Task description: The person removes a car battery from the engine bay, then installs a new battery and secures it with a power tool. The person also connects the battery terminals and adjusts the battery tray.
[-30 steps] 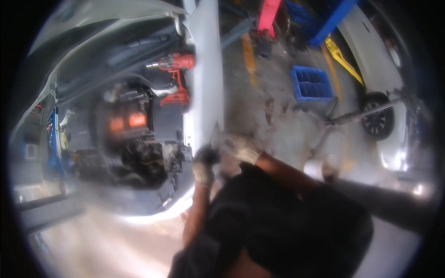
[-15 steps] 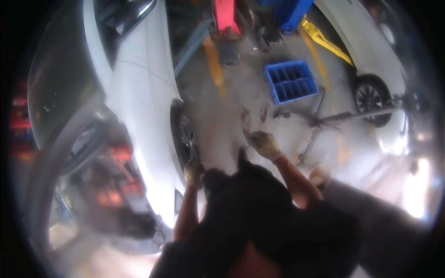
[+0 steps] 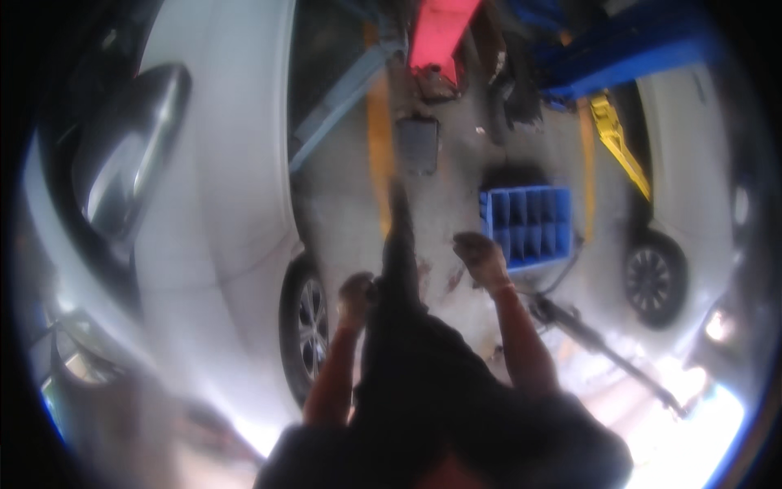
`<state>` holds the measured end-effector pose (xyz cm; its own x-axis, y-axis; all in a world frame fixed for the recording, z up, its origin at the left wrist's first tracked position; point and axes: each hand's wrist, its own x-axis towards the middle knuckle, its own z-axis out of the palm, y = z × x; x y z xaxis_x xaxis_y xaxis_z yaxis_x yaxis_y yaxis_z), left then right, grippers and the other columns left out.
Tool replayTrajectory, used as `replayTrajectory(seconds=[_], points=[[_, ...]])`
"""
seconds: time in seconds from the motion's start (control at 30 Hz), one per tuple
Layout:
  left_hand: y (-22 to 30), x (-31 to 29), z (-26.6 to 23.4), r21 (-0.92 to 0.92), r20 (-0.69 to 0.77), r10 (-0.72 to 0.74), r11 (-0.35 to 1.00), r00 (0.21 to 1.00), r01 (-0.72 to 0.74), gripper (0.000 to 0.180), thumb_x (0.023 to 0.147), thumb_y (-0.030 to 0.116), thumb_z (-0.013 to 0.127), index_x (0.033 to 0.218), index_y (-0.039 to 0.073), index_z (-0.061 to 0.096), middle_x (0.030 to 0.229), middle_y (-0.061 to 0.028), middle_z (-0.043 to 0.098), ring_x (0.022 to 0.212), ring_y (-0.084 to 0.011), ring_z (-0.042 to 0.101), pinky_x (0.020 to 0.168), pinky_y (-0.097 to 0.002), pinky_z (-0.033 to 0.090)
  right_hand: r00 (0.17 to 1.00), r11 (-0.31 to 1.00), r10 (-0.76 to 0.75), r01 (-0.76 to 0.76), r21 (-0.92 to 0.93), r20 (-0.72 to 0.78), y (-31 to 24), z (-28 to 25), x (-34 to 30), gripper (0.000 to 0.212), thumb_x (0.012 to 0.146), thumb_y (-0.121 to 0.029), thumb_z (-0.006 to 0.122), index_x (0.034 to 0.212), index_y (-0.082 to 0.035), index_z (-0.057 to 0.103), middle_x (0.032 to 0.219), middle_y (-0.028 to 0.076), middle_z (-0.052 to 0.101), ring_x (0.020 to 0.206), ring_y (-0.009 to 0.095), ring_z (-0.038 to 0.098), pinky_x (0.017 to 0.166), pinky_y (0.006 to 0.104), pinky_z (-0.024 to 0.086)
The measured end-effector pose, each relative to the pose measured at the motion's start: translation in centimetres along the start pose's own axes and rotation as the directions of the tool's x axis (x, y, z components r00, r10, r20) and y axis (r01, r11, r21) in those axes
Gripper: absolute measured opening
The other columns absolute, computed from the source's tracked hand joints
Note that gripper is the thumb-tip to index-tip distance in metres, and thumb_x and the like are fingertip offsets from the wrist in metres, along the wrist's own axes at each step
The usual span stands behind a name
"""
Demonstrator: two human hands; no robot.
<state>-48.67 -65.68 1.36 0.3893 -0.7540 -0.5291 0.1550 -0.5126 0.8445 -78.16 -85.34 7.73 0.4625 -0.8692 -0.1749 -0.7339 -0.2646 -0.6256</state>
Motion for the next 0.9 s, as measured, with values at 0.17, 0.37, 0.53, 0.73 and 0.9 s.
replayTrajectory(seconds=[0.17, 0.37, 0.53, 0.73, 0.9], points=[[5.7, 17.7, 11.0, -0.302, 0.124, -0.491, 0.809, 0.862, 0.504, 0.022, 0.106, 0.012, 0.059, 0.121, 0.002, 0.072, 0.092, -0.0089, 0.070, 0.068, -0.0186, 0.066, 0.066, -0.0351, 0.059, 0.975, 0.856, -0.161, 0.215, -0.470, 0.153, 18.2, 2.5, 18.9, 0.012, 0.096, -0.014, 0.073, 0.102, -0.013, 0.084, 0.119, 0.006, 0.082, 0.108, 0.030, 0.076, 0.092, 0.0417, 0.063], [4.7, 26.7, 22.0, -0.288, 0.287, -0.569, 0.716, 0.771, 0.636, 0.029, 0.113, 0.016, 0.058, 0.131, -0.003, 0.069, 0.092, -0.0081, 0.069, 0.078, -0.0166, 0.066, 0.071, -0.0319, 0.057, 0.941, 0.933, 0.264, -0.193, -0.303, 0.213, 40.1, 11.3, 45.0, 0.026, 0.093, -0.024, 0.076, 0.117, -0.013, 0.079, 0.117, 0.016, 0.079, 0.112, 0.039, 0.074, 0.097, 0.0501, 0.061], [2.6, 28.7, 24.7, -0.212, 0.242, -0.655, 0.684, 0.716, 0.698, 0.030, 0.111, 0.003, 0.055, 0.136, -0.004, 0.070, 0.095, -0.0081, 0.075, 0.083, -0.0149, 0.070, 0.082, -0.0301, 0.061, 0.959, 0.876, 0.155, -0.022, -0.482, 0.237, 51.6, 24.0, 61.8, 0.045, 0.096, -0.027, 0.073, 0.137, -0.009, 0.068, 0.138, 0.024, 0.068, 0.125, 0.042, 0.069, 0.106, 0.0504, 0.057], [2.7, 31.1, 27.7, -0.534, 0.205, -0.571, 0.616, 0.795, 0.579, 0.027, 0.111, 0.000, 0.056, 0.132, -0.009, 0.069, 0.099, -0.0091, 0.076, 0.085, -0.0147, 0.070, 0.083, -0.0288, 0.059, 0.858, 0.477, -0.285, 0.514, -0.713, 0.428, 60.3, 35.4, 68.1, 0.023, 0.101, -0.024, 0.063, 0.113, -0.008, 0.073, 0.120, 0.014, 0.073, 0.104, 0.029, 0.073, 0.086, 0.0407, 0.060], [4.9, 31.9, 28.1, -0.479, 0.110, -0.454, 0.755, 0.884, 0.447, 0.024, 0.112, 0.001, 0.054, 0.127, -0.005, 0.072, 0.100, -0.0102, 0.077, 0.088, -0.0143, 0.073, 0.082, -0.0281, 0.060, 0.867, 0.494, -0.212, 0.493, -0.716, 0.451, 55.0, 30.6, 65.7, 0.017, 0.103, -0.022, 0.061, 0.097, -0.013, 0.074, 0.092, 0.007, 0.074, 0.088, 0.027, 0.074, 0.077, 0.0416, 0.059]])
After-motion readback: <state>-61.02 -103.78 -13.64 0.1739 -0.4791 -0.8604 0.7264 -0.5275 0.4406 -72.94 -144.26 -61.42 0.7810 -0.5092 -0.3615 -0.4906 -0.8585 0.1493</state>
